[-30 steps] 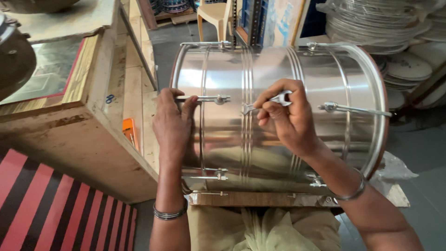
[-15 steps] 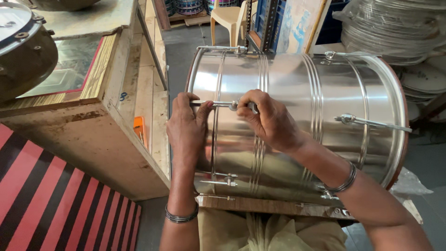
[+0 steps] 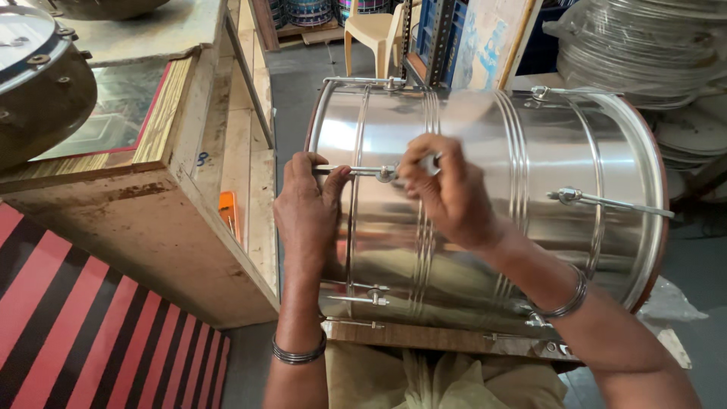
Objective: The person uses a wrench to tighten and adjust bolts on a metallic drum, moving the tool between different fastener points around the instrument body.
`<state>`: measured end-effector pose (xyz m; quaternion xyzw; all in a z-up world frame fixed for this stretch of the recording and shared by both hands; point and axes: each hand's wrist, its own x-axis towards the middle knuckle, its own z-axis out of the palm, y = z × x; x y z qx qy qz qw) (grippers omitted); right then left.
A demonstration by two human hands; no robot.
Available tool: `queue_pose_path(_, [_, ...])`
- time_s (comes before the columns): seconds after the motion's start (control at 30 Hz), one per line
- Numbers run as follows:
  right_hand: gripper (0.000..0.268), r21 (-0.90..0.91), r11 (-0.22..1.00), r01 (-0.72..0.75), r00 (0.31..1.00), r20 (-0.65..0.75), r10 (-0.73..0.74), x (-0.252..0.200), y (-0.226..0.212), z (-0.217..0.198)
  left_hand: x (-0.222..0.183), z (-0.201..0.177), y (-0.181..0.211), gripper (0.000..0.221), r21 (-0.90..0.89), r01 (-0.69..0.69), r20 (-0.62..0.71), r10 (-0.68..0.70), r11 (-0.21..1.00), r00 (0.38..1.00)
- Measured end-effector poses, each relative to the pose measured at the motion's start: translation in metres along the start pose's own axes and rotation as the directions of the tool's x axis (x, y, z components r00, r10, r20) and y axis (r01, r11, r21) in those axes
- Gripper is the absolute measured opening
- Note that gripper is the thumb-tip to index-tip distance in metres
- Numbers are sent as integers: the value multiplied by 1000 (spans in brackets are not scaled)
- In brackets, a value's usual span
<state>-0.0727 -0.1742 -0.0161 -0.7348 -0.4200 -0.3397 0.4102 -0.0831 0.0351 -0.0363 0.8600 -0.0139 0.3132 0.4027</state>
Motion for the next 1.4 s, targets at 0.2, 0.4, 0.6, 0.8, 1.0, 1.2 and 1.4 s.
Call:
queue_pose_path(0.2, [23,-68,996,-51,998,35,54,12,-6,5,1,-1,-1,47,-14,-64,-38,63,998,997])
queue_pose_path(0.4, [25,582,514,-631,662,57,748,42,21,-8,-2,-1,-1,45,-6,-53,-16,53,999,998])
queue_pose_path(0.6, [27,122,978,-167,981,-77,177,3,8,2,1,1,-2,43,-13,-64,-31,63,998,998])
queue_pose_path(0.8, [26,-128,990,52,999,18,-51,6,11,11,2,-1,3,44,-22,-75,-34,74,997,997])
queue_pose_path(1.0, [26,540,600,-590,726,31,687,42,27,-4,1,-3,5,45,-3,-29,8,29,1000,1000])
queue_pose_path(1.2, [26,174,952,-252,956,-106,273,10,10,5,1,0,0,42,-6,-45,-21,45,999,999])
queue_pose_path(1.4, [25,-96,994,-46,999,-7,46,12,1,14,2,1,2,41,8,-59,-21,59,998,998])
